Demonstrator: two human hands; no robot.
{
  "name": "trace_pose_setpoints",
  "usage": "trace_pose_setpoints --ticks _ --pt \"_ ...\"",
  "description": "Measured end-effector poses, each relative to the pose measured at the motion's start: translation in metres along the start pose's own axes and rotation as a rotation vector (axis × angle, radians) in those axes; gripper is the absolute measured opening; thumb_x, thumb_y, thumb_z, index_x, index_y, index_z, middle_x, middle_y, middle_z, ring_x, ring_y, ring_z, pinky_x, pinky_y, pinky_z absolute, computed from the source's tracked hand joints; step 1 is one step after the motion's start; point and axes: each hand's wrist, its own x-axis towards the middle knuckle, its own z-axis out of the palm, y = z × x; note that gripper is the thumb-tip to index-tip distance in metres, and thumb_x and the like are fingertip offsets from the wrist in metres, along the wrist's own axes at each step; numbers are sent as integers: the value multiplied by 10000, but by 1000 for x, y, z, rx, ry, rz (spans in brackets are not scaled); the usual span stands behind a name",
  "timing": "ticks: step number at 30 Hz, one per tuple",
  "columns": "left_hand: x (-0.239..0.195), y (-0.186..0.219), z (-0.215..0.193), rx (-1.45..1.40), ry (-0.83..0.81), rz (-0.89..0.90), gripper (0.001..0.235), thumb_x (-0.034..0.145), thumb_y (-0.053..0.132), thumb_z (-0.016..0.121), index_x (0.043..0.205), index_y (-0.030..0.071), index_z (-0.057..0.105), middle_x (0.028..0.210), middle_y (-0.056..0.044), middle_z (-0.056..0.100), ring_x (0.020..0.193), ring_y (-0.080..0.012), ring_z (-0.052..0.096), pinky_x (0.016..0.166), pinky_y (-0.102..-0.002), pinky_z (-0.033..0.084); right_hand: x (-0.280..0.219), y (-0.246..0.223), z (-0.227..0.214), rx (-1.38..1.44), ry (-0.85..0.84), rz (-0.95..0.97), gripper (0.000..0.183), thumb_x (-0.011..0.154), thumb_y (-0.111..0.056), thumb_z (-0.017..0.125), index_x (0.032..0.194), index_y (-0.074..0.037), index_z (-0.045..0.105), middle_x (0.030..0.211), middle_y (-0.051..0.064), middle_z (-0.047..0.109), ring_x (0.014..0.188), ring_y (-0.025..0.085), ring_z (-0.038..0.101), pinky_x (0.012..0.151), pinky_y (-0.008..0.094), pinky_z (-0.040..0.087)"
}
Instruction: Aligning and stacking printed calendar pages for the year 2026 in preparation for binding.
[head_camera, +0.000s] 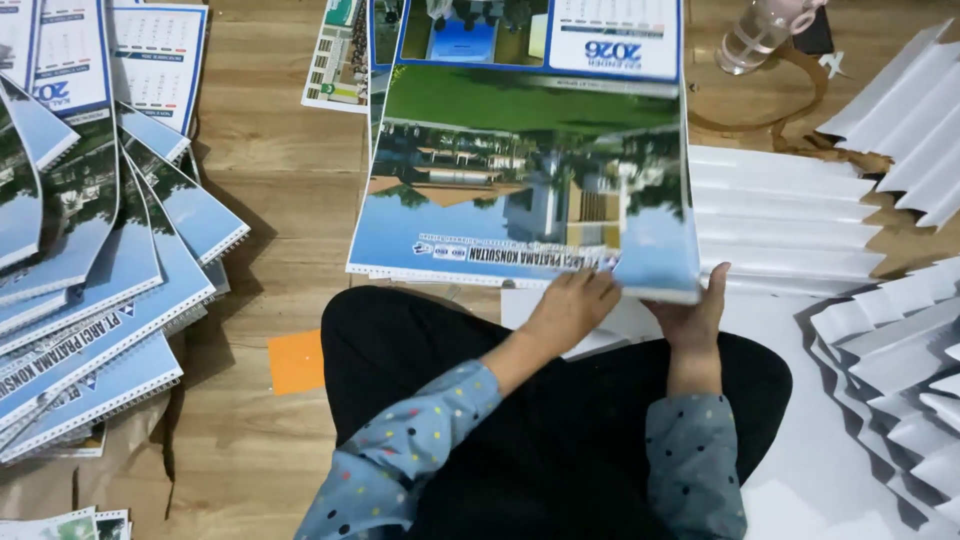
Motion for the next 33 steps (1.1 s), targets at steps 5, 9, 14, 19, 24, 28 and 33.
trace_pose_setpoints --ticks 5,9,14,19,24,28,33 --pt "-101 28 35 -483 -535 -641 130 794 176 572 833 75 645 714 -117 607 676 -291 606 543 -352 498 60 51 -84 -824 185 -127 354 818 -199 624 1117 -13 587 850 168 610 811 253 565 710 419 439" --pt "-116 18 35 -1201 -204 -1675 301 814 145 620 1103 65 602 935 -169 611 870 -246 610 651 -289 534 57 50 -80 -1041 251 -239 365 774 -59 629 1135 -47 578 764 85 639 699 169 587 602 309 483" --pt "-120 -24 18 -1498 214 -1888 224 867 125 585 986 -16 457 972 -188 567 946 -311 602 837 -390 513 67 43 -85 -1355 287 -335 356 744 -99 691 1082 -35 603 758 95 636 710 253 620 621 379 496" --pt "-142 -31 37 -1446 258 -1917 202 888 149 572 933 -27 484 966 -200 585 932 -297 618 820 -373 534 63 9 -79 -1531 303 -267 525 673 -165 773 1138 -69 548 750 14 581 702 209 619 661 397 486" --pt "-125 -27 16 -1447 225 -1912 277 836 168 649 950 -31 493 974 -218 590 873 -290 636 802 -400 540 147 -12 -156 -1772 312 -346 202 852 -155 577 1043 -124 633 837 69 651 812 284 634 681 416 491" --pt "-132 -27 20 -1427 210 -1909 229 836 127 636 926 -41 507 966 -225 599 874 -302 636 801 -407 539 168 -30 -164 -1965 204 -297 283 819 -96 609 1099 -124 637 965 118 641 904 301 622 718 419 507" --pt "-141 -29 26 -1423 196 -1927 262 820 145 654 929 -47 512 955 -232 612 876 -303 636 804 -421 534 193 -32 -190 -2222 -11 -72 647 714 -105 711 1311 -122 462 1240 191 537 1174 381 460 885 530 445"
